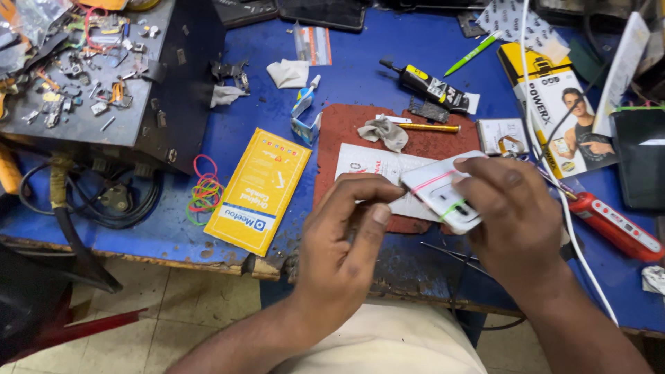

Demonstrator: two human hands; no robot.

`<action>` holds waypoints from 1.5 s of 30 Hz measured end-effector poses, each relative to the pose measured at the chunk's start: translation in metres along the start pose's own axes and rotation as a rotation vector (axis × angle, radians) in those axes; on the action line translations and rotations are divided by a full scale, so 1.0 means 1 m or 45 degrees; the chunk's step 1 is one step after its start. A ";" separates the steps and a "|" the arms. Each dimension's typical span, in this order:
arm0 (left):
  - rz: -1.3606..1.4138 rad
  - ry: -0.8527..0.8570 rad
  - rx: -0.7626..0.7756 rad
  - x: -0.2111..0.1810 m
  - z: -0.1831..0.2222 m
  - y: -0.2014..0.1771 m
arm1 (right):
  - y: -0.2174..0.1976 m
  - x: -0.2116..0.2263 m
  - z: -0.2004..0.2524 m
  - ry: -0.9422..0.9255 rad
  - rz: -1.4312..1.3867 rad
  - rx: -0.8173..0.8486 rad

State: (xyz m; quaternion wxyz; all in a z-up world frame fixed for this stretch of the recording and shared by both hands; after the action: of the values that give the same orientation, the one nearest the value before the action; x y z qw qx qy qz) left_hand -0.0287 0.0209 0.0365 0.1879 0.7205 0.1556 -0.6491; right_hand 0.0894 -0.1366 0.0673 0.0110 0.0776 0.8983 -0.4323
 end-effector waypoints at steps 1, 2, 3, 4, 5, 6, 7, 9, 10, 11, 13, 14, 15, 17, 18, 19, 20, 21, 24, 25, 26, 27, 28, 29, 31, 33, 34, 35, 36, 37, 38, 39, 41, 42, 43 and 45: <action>0.075 0.003 0.011 -0.002 -0.001 0.000 | -0.002 -0.003 0.000 0.075 -0.067 -0.033; 0.150 0.006 0.023 -0.004 -0.002 0.000 | -0.005 -0.006 0.002 0.149 -0.134 -0.066; 0.087 0.060 0.023 -0.008 -0.004 -0.002 | -0.004 -0.013 0.006 0.377 -0.424 -0.162; 0.023 0.114 0.022 -0.012 -0.007 -0.004 | -0.002 -0.018 0.011 0.603 -0.715 -0.260; -0.041 0.168 0.018 -0.015 -0.011 -0.005 | 0.002 -0.021 0.016 0.825 -1.009 -0.357; -0.064 0.218 0.033 -0.017 -0.016 -0.003 | 0.002 -0.024 0.017 0.874 -1.077 -0.401; -0.091 0.265 0.044 -0.019 -0.021 -0.003 | 0.003 -0.029 0.016 0.923 -1.152 -0.444; -0.096 0.315 0.094 -0.021 -0.035 -0.001 | 0.007 -0.031 0.015 0.967 -1.327 -0.483; -0.074 0.319 0.134 -0.021 -0.043 0.002 | 0.011 -0.031 0.014 0.962 -1.427 -0.479; -0.029 0.311 0.175 -0.019 -0.053 0.007 | 0.015 -0.030 0.014 0.960 -1.526 -0.472; 0.079 0.287 0.254 -0.013 -0.071 0.015 | 0.022 -0.027 0.018 1.014 -1.533 -0.415; 0.143 0.270 0.292 -0.009 -0.079 0.021 | 0.025 -0.025 0.019 1.041 -1.537 -0.385; 0.208 0.260 0.320 -0.005 -0.087 0.026 | 0.029 -0.022 0.020 1.044 -1.567 -0.376; 0.307 0.230 0.360 0.005 -0.101 0.034 | 0.036 -0.016 0.021 1.053 -1.624 -0.356; 0.340 0.211 0.373 0.010 -0.106 0.038 | 0.040 -0.013 0.021 1.068 -1.663 -0.360; 0.340 0.184 0.374 0.014 -0.111 0.041 | 0.044 -0.011 0.021 1.083 -1.698 -0.367; 0.355 0.156 0.377 0.018 -0.112 0.042 | 0.046 -0.009 0.021 1.099 -1.734 -0.374; 0.369 0.130 0.382 0.022 -0.114 0.044 | 0.048 -0.008 0.022 1.108 -1.742 -0.372; 0.434 0.061 0.391 0.028 -0.117 0.045 | 0.051 -0.007 0.022 1.135 -1.763 -0.365; 0.441 0.045 0.382 0.030 -0.117 0.044 | 0.051 -0.007 0.023 1.146 -1.770 -0.357; 0.448 0.030 0.372 0.031 -0.116 0.044 | 0.052 -0.007 0.024 1.156 -1.777 -0.349; 0.449 0.022 0.370 0.032 -0.116 0.043 | 0.052 -0.007 0.023 1.152 -1.770 -0.346; 0.450 0.014 0.367 0.033 -0.116 0.043 | 0.052 -0.007 0.023 1.149 -1.764 -0.344; 0.452 0.006 0.364 0.033 -0.115 0.043 | 0.053 -0.007 0.022 1.145 -1.757 -0.341; 0.496 0.018 0.370 0.033 -0.116 0.042 | 0.054 -0.007 0.022 1.172 -1.773 -0.349; 0.455 -0.003 0.334 0.033 -0.114 0.040 | 0.053 -0.008 0.022 1.173 -1.769 -0.388; 0.390 -0.031 0.295 0.034 -0.106 0.034 | 0.051 -0.010 0.022 1.160 -1.757 -0.422; 0.323 -0.054 0.263 0.035 -0.099 0.029 | 0.050 -0.013 0.022 1.144 -1.742 -0.464; 0.298 -0.138 0.307 0.037 -0.090 0.030 | 0.049 -0.016 0.022 1.155 -1.732 -0.496; 0.272 -0.224 0.358 0.040 -0.078 0.032 | 0.048 -0.019 0.024 1.169 -1.717 -0.531; 0.246 -0.310 0.409 0.044 -0.069 0.036 | 0.047 -0.023 0.025 1.183 -1.701 -0.567; 0.270 -0.323 0.431 0.048 -0.061 0.040 | 0.049 -0.025 0.027 1.212 -1.665 -0.546; 0.318 -0.342 0.466 0.058 -0.050 0.048 | 0.054 -0.028 0.030 1.259 -1.597 -0.500; 0.345 -0.361 0.466 0.064 -0.050 0.047 | 0.052 -0.028 0.031 1.196 -1.598 -0.471; 0.371 -0.378 0.458 0.070 -0.051 0.045 | 0.051 -0.027 0.031 1.127 -1.603 -0.436; 0.486 -0.398 0.434 0.079 -0.052 0.040 | 0.046 -0.025 0.034 1.028 -1.555 -0.361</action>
State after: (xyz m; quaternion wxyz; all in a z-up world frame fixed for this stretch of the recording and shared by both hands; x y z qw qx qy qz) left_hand 0.0446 0.0088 -0.0344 0.2046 0.6494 -0.1246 -0.7218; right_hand 0.1198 -0.1383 0.0121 -0.5521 -0.2847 0.7628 -0.1793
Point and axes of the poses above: each hand's wrist, its own z-axis away from the middle knuckle, its own y-axis out of the palm, x = y × z, the point moved 4 cm from there along -z, towards the middle knuckle, and after that the axes turned 14 degrees about -y, right-handed, at the moved point
